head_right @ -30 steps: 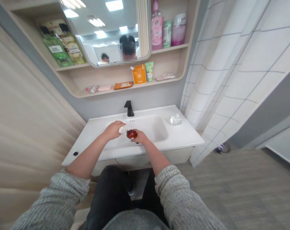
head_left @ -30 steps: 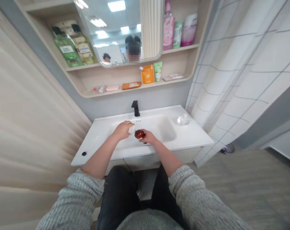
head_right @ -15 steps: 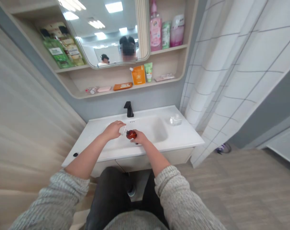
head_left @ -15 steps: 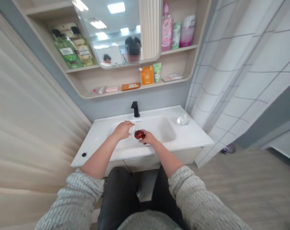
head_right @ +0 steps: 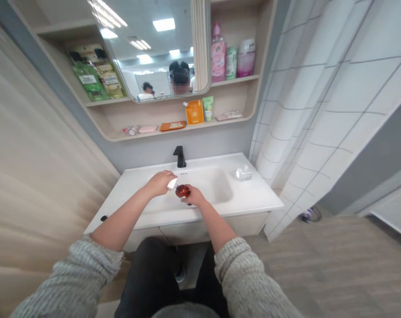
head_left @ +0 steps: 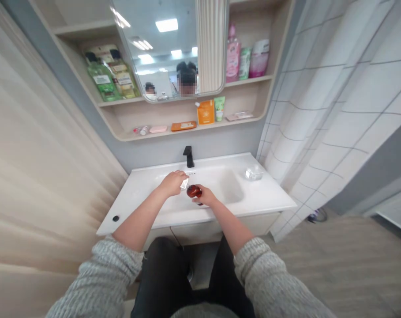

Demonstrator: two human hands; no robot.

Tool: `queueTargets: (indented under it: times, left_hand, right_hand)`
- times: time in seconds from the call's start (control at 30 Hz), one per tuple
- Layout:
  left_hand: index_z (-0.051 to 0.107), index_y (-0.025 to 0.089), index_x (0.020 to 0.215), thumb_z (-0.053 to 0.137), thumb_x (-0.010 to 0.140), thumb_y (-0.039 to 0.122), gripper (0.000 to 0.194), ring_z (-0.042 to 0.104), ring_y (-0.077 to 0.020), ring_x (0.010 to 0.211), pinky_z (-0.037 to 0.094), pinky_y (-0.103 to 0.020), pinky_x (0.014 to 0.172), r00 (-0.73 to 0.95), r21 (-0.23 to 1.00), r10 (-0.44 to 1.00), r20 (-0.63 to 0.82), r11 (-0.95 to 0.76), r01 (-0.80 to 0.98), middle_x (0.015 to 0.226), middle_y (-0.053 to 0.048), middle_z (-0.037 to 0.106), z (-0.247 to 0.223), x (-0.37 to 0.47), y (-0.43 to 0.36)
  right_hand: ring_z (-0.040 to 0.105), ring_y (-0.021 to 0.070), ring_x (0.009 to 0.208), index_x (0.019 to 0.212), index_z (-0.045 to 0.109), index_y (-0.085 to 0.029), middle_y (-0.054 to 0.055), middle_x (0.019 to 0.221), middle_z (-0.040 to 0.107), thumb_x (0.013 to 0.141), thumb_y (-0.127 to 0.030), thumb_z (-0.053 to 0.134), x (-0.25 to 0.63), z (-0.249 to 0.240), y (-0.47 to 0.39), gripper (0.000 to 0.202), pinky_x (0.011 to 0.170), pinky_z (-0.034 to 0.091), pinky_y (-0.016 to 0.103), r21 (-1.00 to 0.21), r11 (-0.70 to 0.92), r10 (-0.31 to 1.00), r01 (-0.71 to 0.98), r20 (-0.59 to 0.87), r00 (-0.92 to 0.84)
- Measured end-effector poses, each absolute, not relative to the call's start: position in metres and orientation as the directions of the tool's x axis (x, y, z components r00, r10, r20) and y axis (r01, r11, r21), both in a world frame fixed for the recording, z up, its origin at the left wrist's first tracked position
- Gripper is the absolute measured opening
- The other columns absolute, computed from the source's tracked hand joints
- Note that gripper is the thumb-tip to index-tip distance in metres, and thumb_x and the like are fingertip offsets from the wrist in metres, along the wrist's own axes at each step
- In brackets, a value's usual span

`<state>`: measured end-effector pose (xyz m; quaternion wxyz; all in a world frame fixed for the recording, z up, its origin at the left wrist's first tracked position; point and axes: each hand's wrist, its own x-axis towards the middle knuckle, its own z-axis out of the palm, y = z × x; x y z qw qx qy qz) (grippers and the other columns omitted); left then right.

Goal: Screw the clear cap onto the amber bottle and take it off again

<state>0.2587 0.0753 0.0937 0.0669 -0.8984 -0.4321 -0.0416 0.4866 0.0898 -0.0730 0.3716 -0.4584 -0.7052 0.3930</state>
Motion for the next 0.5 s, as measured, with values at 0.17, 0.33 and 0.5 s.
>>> queueTargets:
  times: [0.17,0.33,0.5]
  left_hand:
    - [0.074,0.025,0.132,0.067,0.078,0.004,0.059,0.066,-0.0322,0.125,0.055,-0.044,0.105,0.642,-0.121,0.753,0.143,-0.631,0.766,0.129,-0.013,0.074,0.0965,0.2615,0.0756]
    - [0.073,0.025,0.135,0.067,0.078,0.003,0.061,0.066,-0.0317,0.125,0.055,-0.044,0.106,0.640,-0.131,0.757,0.130,-0.627,0.768,0.131,-0.012,0.074,0.0992,0.2640,0.0753]
    - [0.075,0.026,0.135,0.068,0.077,0.003,0.062,0.065,-0.0332,0.127,0.054,-0.046,0.108,0.645,-0.102,0.752,0.138,-0.637,0.764,0.131,-0.013,0.073,0.1039,0.2668,0.0733]
  right_hand:
    - [0.079,0.0275,0.105,0.135,0.071,-0.027,0.002,0.114,0.083,0.060,-0.025,0.100,0.4865,-0.0714,0.0903,0.081,0.100,0.062,0.040,-0.892,0.271,0.942,0.362,0.169,-0.288]
    - [0.079,0.0284,0.106,0.135,0.071,-0.028,0.002,0.117,0.083,0.060,-0.027,0.101,0.4868,-0.0735,0.0923,0.082,0.103,0.062,0.042,-0.887,0.299,0.937,0.352,0.201,-0.287]
    - [0.079,0.0282,0.102,0.136,0.071,-0.028,0.002,0.115,0.084,0.061,-0.027,0.100,0.4869,-0.0705,0.0891,0.080,0.099,0.064,0.042,-0.899,0.282,0.940,0.335,0.189,-0.284]
